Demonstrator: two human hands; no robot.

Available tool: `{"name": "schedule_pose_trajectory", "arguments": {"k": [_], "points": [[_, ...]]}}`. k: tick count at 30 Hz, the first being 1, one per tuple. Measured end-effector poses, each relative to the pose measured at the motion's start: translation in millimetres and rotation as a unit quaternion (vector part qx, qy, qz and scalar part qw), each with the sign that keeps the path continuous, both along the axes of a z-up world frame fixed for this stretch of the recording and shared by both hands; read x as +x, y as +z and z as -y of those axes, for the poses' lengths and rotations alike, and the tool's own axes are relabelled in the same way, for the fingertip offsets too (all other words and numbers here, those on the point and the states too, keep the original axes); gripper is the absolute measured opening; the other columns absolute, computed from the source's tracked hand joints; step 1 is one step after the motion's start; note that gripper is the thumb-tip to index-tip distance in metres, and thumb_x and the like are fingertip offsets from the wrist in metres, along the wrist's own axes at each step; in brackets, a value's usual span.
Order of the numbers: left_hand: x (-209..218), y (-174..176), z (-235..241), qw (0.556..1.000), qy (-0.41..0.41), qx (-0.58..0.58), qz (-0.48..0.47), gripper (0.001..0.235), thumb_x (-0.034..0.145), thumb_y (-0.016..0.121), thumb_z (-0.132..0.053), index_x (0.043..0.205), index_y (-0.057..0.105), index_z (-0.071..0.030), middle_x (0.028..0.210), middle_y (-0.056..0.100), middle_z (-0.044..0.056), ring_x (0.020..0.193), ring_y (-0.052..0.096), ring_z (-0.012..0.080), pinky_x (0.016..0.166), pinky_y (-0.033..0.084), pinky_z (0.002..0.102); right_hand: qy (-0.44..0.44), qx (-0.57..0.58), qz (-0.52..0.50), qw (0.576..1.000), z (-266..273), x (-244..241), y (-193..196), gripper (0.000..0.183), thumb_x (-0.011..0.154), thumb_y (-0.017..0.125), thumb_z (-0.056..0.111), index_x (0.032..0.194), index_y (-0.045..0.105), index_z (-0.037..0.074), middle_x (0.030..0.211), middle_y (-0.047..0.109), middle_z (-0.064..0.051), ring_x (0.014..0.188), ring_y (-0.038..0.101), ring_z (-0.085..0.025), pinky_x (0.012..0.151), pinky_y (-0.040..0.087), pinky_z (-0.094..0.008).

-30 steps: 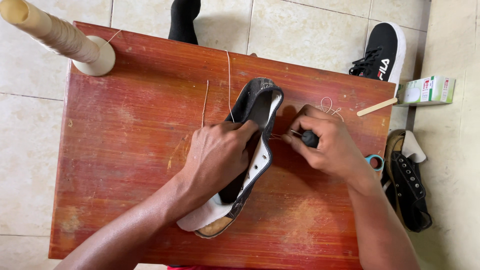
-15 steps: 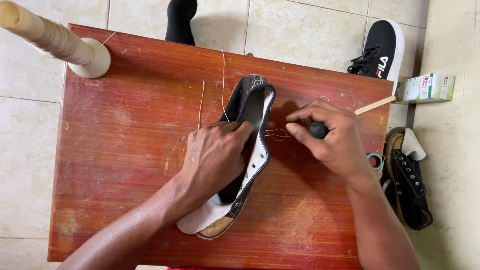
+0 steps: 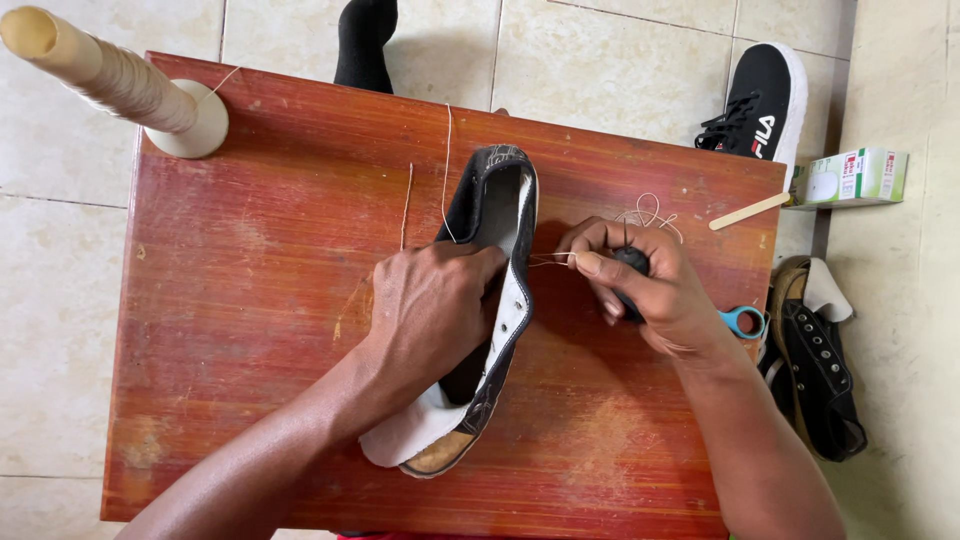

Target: The person is sewing a black canvas shoe using a needle and white thread. They repeatedly insert the needle into the shoe's upper and pull the thread through to secure the material.

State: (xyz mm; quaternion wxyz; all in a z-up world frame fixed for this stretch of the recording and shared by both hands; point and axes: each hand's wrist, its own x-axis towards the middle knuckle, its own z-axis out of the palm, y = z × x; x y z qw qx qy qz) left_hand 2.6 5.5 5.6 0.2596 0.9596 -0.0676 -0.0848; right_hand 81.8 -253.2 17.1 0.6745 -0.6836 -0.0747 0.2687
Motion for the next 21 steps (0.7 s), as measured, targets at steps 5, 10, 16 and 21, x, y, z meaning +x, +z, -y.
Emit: {"name": "schedule_pose_trajectory", "arguments": {"k": [5,10,16,21], "points": [[1,-7,0,1.000,0.011,0.005,-0.028,0.028,0.092,0.073,-0.022,0.116,0.087,-0.023,0.089,0.082,0.003,0.097,0.087,0.0439,0.079,0.072,0.063,-0.038,0.042,-0.047,0.997,-3,-4,-7,0.024,0.107,0.084,0.021,0.109,0.079,-0.002,0.056,0.052,0.000,0.047,0.051,-0.005,0.044,0.053,-0.025],[3,1,-1,0.999,0.008,-0.005,-0.038,0.031,0.094,0.074,-0.026,0.120,0.089,-0.024,0.093,0.085,0.006,0.097,0.089,0.0457,0.080,0.072,0.062,-0.060,0.065,-0.106,0.990,13,-3,-31,0.023,0.107,0.085,0.021,0.110,0.078,-0.001,0.073,0.074,-0.017,0.042,0.051,-0.008,0.035,0.053,-0.031],[2,6,3,1.000,0.005,-0.010,-0.025,0.040,0.098,0.068,-0.015,0.131,0.090,-0.019,0.093,0.086,0.010,0.095,0.089,0.0501,0.080,0.072,0.064,0.009,0.020,-0.123,0.992,29,5,-4,0.026,0.106,0.084,0.024,0.105,0.076,-0.001,0.064,0.062,-0.003,0.047,0.051,-0.003,0.044,0.057,-0.026],[2,1,4,0.999,-0.012,0.004,-0.051,0.033,0.096,0.071,-0.017,0.123,0.089,-0.022,0.097,0.085,0.005,0.099,0.088,0.0473,0.086,0.071,0.064,0.019,-0.043,-0.110,0.993,48,8,-27,0.020,0.093,0.096,0.007,0.102,0.082,-0.003,0.074,0.064,0.001,0.045,0.055,-0.002,0.041,0.060,-0.029]]}}
